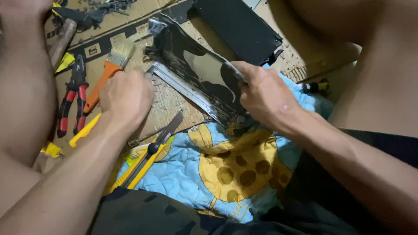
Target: The person scrapes a dark, curved object using a metal scraper and a brush. They repeatedly remove dark residue from the surface, occasionally switching between tools to clear debris.
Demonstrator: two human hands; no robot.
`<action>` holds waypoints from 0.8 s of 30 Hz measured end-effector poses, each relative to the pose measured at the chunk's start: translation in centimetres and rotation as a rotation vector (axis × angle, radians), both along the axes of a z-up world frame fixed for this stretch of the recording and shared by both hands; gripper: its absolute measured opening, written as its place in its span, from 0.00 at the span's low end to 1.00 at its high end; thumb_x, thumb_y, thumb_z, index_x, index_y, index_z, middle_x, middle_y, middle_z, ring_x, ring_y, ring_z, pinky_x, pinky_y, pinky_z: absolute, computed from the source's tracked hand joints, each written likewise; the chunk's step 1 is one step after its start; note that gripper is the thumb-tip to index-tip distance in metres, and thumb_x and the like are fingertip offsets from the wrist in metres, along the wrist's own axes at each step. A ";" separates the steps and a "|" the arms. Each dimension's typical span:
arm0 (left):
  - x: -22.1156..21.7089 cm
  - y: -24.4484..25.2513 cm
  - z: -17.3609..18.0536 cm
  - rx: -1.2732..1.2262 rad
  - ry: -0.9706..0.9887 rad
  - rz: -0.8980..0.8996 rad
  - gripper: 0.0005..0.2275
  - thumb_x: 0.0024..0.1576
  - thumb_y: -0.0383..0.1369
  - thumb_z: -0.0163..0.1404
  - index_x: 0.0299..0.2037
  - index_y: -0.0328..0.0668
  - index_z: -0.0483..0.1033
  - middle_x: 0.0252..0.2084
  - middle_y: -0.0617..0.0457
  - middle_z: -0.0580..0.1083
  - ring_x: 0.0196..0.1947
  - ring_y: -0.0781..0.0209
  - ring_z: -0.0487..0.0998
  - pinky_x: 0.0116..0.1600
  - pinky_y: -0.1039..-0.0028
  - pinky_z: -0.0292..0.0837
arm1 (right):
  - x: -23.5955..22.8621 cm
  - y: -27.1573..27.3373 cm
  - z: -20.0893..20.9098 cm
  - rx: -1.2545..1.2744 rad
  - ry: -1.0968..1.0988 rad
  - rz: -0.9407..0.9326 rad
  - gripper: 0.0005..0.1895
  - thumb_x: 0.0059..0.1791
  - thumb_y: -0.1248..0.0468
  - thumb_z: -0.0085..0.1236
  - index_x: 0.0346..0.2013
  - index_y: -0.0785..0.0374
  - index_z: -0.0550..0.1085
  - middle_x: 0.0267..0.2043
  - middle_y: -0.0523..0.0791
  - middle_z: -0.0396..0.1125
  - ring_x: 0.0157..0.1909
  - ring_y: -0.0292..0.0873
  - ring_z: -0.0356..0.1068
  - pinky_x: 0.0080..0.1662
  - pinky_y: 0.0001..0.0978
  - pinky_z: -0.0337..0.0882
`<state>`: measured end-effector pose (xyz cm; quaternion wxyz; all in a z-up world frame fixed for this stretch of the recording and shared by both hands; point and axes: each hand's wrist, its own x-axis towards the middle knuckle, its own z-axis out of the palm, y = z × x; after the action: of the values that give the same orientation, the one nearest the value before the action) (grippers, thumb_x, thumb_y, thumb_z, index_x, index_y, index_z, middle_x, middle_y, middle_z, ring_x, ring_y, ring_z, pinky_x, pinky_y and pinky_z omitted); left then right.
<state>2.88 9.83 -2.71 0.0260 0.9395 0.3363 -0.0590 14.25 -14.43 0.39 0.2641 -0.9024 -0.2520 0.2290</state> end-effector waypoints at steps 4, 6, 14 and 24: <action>-1.1 -3.7 1.8 -0.085 0.066 -0.149 0.16 0.62 0.44 0.40 0.40 0.49 0.82 0.38 0.37 0.80 0.46 0.35 0.82 0.47 0.46 0.76 | 0.7 -0.2 -0.6 0.054 0.005 0.003 0.24 0.53 0.68 0.42 0.63 0.48 0.71 0.41 0.60 0.73 0.45 0.68 0.74 0.45 0.64 0.74; -2.1 -2.9 1.0 -0.133 -0.011 -0.039 0.14 0.60 0.40 0.44 0.40 0.45 0.83 0.39 0.32 0.79 0.48 0.28 0.79 0.48 0.41 0.73 | 1.0 -0.3 -1.0 0.111 0.007 -0.004 0.23 0.52 0.68 0.45 0.60 0.51 0.74 0.40 0.59 0.73 0.41 0.66 0.76 0.43 0.63 0.74; -7.8 -4.3 2.2 0.037 -0.179 0.039 0.18 0.63 0.42 0.47 0.54 0.36 0.74 0.56 0.34 0.71 0.59 0.35 0.70 0.55 0.46 0.71 | 0.2 0.6 1.1 0.394 0.279 -0.313 0.27 0.44 0.54 0.58 0.58 0.47 0.70 0.42 0.48 0.72 0.41 0.48 0.72 0.44 0.41 0.70; -5.9 7.4 -2.0 -0.037 -0.061 0.155 0.23 0.61 0.45 0.41 0.58 0.36 0.72 0.59 0.36 0.67 0.64 0.32 0.61 0.57 0.39 0.64 | 0.4 0.8 1.3 0.606 0.254 -0.743 0.29 0.42 0.49 0.60 0.53 0.60 0.78 0.54 0.54 0.73 0.62 0.55 0.70 0.60 0.50 0.65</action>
<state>-2.97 17.27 -4.72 0.0579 0.9114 0.4059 -0.0346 14.65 -13.59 1.65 0.6068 -0.7789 0.0659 0.1439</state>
